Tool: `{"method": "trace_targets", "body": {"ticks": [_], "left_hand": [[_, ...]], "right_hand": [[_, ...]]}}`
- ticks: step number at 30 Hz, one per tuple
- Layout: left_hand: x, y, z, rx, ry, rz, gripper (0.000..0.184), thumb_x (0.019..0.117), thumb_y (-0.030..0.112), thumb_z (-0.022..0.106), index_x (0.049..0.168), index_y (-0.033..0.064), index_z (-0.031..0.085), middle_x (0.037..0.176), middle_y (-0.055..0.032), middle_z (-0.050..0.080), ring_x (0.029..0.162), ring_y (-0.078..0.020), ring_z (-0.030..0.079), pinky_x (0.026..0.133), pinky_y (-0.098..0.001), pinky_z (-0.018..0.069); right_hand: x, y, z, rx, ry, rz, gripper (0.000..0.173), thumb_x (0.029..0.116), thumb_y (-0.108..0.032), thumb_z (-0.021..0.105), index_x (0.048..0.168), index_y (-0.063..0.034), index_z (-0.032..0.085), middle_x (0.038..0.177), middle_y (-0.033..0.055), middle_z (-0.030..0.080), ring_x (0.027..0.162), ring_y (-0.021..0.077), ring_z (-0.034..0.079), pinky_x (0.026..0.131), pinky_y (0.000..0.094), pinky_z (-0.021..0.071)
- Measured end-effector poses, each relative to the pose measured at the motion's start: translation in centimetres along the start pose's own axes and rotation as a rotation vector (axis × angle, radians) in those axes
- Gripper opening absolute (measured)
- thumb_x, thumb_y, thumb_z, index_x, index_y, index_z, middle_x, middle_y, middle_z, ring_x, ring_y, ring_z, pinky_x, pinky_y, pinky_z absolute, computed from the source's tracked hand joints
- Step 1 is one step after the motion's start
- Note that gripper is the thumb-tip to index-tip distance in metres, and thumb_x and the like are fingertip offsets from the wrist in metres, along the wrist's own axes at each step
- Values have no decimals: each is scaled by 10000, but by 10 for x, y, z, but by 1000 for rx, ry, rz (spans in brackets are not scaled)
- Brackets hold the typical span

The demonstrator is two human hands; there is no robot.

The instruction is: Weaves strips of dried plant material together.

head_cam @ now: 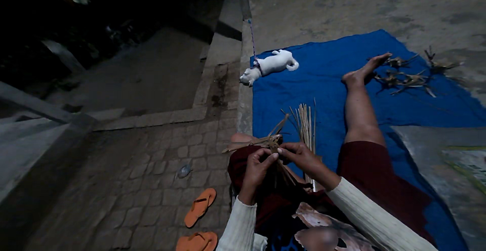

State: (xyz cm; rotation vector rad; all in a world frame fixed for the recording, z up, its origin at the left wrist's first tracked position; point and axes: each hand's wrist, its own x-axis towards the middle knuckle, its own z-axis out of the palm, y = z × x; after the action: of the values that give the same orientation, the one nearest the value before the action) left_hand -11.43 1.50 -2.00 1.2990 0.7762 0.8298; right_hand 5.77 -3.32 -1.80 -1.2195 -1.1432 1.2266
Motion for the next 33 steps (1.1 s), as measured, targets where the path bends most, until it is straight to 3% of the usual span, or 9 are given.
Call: {"method": "trace_targets", "body": {"ticks": [5,18,24,33], "left_hand": [[1,-4,-1,-15,15,-16,36,958,25,632,965,4,661,800,0,661,665,-50,615,615,-213,533],[2,-2,-1,-3,3,-1,77,954,-14,617,993,-25,683,866,-26,698,777,-71,665,748,-241,570],[1,0,1,-1,2,-18,64,963,0,614,993,-14,669,847,-13,685,743,-60,652,706,-233,566],[2,-3,1,-54,12,-23,18,955,-8,618,964,-6,634,798,-5,651,700,-64,633,685,-232,561]], "right_hand": [[0,1,-2,-19,-26,22,159,1018,-109,577,1010,4,688,818,-5,670,717,52,646,710,233,570],[1,3,-2,-8,5,19,179,1027,-121,560,1031,11,680,829,4,670,724,68,647,706,248,570],[1,0,-1,0,19,51,172,1026,-113,570,1093,17,660,876,8,656,740,57,634,702,240,563],[-1,1,0,46,-40,60,113,983,-50,607,1057,16,660,855,7,666,720,62,634,694,241,559]]}}
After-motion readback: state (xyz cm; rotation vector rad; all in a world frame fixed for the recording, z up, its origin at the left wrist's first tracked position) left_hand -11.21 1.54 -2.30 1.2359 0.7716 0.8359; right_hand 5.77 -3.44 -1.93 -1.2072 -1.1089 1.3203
